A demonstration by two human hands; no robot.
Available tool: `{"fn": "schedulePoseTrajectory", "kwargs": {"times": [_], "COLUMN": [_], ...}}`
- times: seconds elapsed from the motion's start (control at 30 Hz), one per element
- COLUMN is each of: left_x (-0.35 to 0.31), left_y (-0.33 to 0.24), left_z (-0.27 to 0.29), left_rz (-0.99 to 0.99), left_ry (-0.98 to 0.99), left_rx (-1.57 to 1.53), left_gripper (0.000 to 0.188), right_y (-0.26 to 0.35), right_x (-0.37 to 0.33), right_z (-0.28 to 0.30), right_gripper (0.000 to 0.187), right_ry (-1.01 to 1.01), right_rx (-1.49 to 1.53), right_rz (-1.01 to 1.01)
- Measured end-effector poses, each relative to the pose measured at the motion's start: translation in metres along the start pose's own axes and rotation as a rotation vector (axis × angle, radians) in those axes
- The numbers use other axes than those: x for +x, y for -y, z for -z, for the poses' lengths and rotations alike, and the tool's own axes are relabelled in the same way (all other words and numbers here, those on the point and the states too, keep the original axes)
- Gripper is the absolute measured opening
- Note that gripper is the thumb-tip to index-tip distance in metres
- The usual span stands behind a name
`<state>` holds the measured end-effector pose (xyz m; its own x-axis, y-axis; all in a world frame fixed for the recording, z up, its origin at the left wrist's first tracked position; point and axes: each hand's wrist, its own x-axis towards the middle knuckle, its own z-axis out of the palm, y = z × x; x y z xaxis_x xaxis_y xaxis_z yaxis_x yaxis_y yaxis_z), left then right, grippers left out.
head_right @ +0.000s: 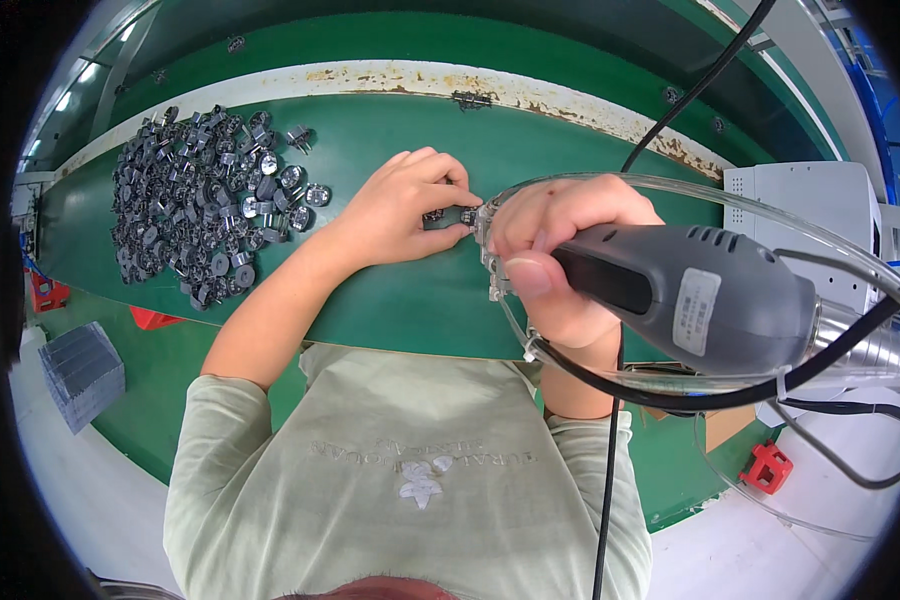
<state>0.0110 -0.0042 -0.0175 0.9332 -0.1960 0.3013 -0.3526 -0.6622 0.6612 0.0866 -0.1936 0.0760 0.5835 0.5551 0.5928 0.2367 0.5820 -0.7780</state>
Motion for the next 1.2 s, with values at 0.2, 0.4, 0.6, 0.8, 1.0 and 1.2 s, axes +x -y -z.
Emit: {"fn": "schedulePoseTrajectory", "kwargs": {"times": [0.2,0.4,0.6,0.8,1.0,1.2], "left_x": [0.000,-0.001,0.002,0.057,0.080,0.012], "left_y": [0.000,-0.002,-0.009,0.012,0.077,-0.007], "left_z": [-0.002,0.002,0.009,0.052,0.066,0.051], "left_rz": [-0.017,-0.054,-0.014,0.118,0.362,0.065], "left_ry": [-0.015,0.005,0.031,-0.125,-0.246,0.312], "left_rx": [0.013,0.050,0.072,0.157,0.668,-0.041], "left_gripper": [0.029,0.026,0.024,0.024,0.051,0.053], "right_y": [-0.002,-0.006,0.015,0.051,0.020,0.024], "right_x": [0.001,0.003,0.002,0.006,0.002,-0.001], "right_z": [-0.002,-0.014,-0.003,0.028,0.018,0.020], "right_gripper": [0.022,0.024,0.025,0.038,0.032,0.034], "right_ry": [0.056,0.107,0.008,-0.087,-0.230,-0.215], "right_rx": [-0.047,-0.195,0.084,-0.013,-0.015,0.056], "right_rz": [0.046,-0.029,-0.003,0.230,0.140,0.094]}}
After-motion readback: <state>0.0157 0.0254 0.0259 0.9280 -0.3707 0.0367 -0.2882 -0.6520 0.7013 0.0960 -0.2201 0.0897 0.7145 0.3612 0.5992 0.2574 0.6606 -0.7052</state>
